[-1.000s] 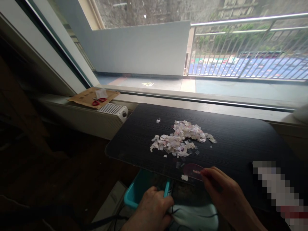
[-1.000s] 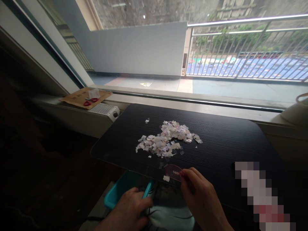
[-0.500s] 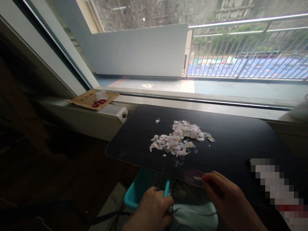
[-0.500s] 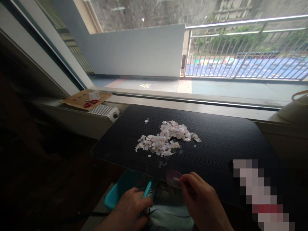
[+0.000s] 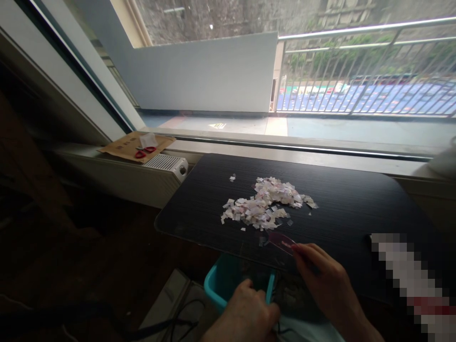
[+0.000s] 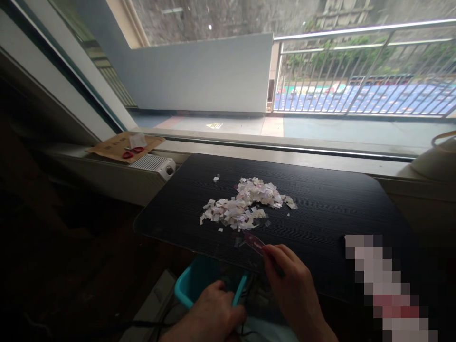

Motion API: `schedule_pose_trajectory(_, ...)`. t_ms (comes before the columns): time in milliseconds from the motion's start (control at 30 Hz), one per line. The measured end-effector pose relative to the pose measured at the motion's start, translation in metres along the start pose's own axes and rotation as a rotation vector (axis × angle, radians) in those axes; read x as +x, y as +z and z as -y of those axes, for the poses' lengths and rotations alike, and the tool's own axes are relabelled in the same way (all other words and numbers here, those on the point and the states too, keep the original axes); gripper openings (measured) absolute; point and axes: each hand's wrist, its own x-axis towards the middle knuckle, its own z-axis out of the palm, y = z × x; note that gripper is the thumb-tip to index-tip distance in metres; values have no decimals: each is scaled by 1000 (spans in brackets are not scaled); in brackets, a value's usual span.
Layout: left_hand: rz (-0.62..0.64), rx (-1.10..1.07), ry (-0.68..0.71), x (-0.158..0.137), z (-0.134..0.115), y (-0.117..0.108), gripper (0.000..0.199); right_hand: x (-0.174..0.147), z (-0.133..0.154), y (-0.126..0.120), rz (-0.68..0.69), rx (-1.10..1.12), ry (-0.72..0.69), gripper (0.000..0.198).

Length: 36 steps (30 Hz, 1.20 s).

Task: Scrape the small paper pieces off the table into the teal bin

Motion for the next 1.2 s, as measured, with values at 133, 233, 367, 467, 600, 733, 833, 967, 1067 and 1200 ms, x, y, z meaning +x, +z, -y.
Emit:
schedule_pose_trajectory(133, -42, -1, 33, 4, -1, -4, 20, 5, 8, 5, 56, 30, -15, 14)
schedule_pose_trajectory(233, -49, -16, 34, 3, -2, -3, 22, 11, 9, 6, 19, -1, -1, 15)
schedule_pose_trajectory(367, -45, -13, 24, 2, -1, -2, 22, 11, 13, 7, 85, 15, -9, 15)
schedule_pose_trajectory(467, -62, -31, 29, 1, 0, -2, 19, 8, 16, 6, 148, 37, -27, 15)
schedule_pose_trajectory(600, -40, -72, 12, 1, 1, -4, 19, 13, 12, 8, 46, -87, -54, 14)
schedule_pose_trajectory(733, -37, -78, -5, 1, 0, -4, 20, 20, 5, 14, 16, -139, -77, 14)
schedule_pose_trajectory(833, -36, -78, 2, 1, 1, -2, 20, 18, 10, 16, 50, -126, -80, 14)
schedule_pose_trajectory(967, -54, -93, 18, 0, 2, 1, 19, 13, 22, 11, 154, -90, -107, 15)
schedule_pose_trajectory(1067, -74, -90, 17, -1, 3, 2, 18, 13, 20, 10, 136, -71, -91, 16)
schedule_pose_trajectory(1200, -102, -91, -10, -1, 2, 3, 15, 15, 10, 14, 73, -64, -59, 17)
